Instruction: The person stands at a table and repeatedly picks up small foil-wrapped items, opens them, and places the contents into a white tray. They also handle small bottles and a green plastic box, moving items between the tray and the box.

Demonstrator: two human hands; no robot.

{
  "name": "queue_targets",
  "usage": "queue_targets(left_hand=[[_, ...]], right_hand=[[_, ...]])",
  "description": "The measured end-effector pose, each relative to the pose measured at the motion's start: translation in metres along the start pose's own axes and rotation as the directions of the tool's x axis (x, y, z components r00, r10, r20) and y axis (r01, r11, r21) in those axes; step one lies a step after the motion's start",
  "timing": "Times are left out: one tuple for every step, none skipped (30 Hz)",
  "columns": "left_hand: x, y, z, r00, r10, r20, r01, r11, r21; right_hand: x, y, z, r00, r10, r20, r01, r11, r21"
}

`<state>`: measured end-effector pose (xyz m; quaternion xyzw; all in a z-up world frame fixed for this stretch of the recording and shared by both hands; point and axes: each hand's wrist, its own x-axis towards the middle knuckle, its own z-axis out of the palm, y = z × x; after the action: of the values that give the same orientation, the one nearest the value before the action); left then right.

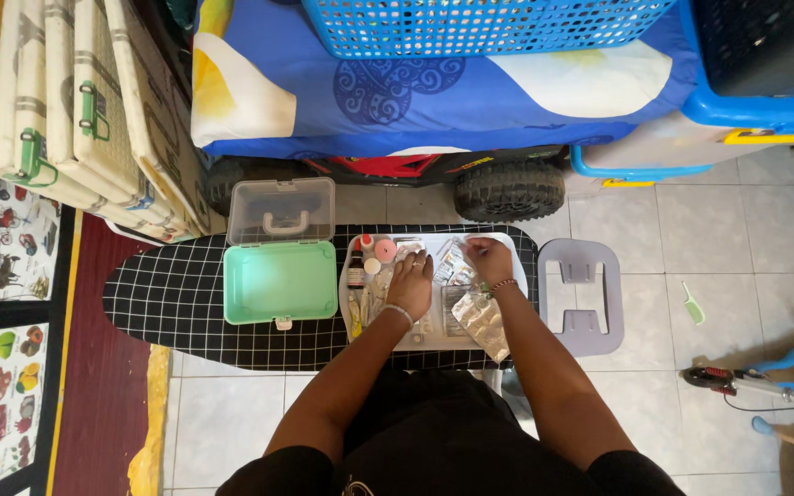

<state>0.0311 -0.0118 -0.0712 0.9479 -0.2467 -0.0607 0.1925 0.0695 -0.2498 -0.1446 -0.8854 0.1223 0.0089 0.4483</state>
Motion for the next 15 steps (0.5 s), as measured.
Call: queue_targets(left_hand=[[0.002,0.001,0.001,0.999,0.008,-0.031,-0.009,1.0,-0.024],[0.004,0.002,0.002,0.997,-0.006,-0.074,0.0,0.997,-0.082],[0.005,0.004,0.003,0.993,-0.022,-0.112,0.006,0.99,-0.142],[0.005,0.005,0.004,0.988,-0.041,-0.148,0.01,0.98,-0.201],[0.007,0.005,0.004,0.981,-0.058,-0.186,0.01,0.968,-0.249],[0.009,0.005,0.005,0.972,-0.077,-0.221,0.008,0.955,-0.297],[0.011,0.005,0.005,0.962,-0.099,-0.255,0.005,0.939,-0.345],[0.014,0.005,0.005,0.948,-0.129,-0.29,0.002,0.916,-0.4],[0.016,0.005,0.006,0.933,-0.161,-0.322,-0.004,0.89,-0.456],[0.019,0.005,0.006,0.916,-0.194,-0.351,-0.013,0.86,-0.509],[0.022,0.004,0.006,0.91,-0.208,-0.358,-0.016,0.846,-0.532],[0.024,0.003,0.006,0.904,-0.223,-0.365,-0.019,0.832,-0.555],[0.03,0.001,0.007,0.897,-0.236,-0.373,-0.024,0.818,-0.575],[0.036,0.001,0.01,0.899,-0.275,-0.341,-0.02,0.752,-0.659],[0.042,0.001,0.015,0.9,-0.312,-0.304,-0.013,0.678,-0.735]], right_hand=[[0.0,-0.002,0.007,0.999,0.038,-0.001,-0.038,0.999,-0.02],[0.001,-0.004,0.012,0.997,0.076,-0.002,-0.076,0.996,-0.039],[-0.001,-0.005,0.015,0.997,0.071,-0.006,-0.071,0.997,-0.015],[-0.002,-0.007,0.017,0.998,0.066,-0.011,-0.066,0.998,0.01],[-0.002,-0.01,0.017,0.998,0.061,-0.018,-0.061,0.998,0.034],[-0.003,-0.012,0.014,0.999,0.041,-0.02,-0.039,0.996,0.081],[-0.005,-0.014,0.01,1.0,0.021,-0.023,-0.018,0.992,0.127],[-0.008,-0.017,0.005,1.0,0.002,-0.027,0.003,0.985,0.173],[-0.01,-0.019,-0.002,0.999,-0.022,-0.034,0.029,0.977,0.214],[-0.011,-0.021,-0.01,0.998,-0.045,-0.043,0.055,0.966,0.254],[-0.013,-0.023,-0.016,0.996,-0.068,-0.055,0.081,0.953,0.293],[-0.015,-0.025,-0.022,0.996,-0.073,-0.054,0.088,0.933,0.35],[-0.016,-0.026,-0.03,0.995,-0.081,-0.056,0.096,0.909,0.406],[-0.016,-0.029,-0.036,0.994,-0.088,-0.059,0.105,0.882,0.46],[-0.018,-0.032,-0.042,0.998,-0.039,-0.039,0.053,0.869,0.492]])
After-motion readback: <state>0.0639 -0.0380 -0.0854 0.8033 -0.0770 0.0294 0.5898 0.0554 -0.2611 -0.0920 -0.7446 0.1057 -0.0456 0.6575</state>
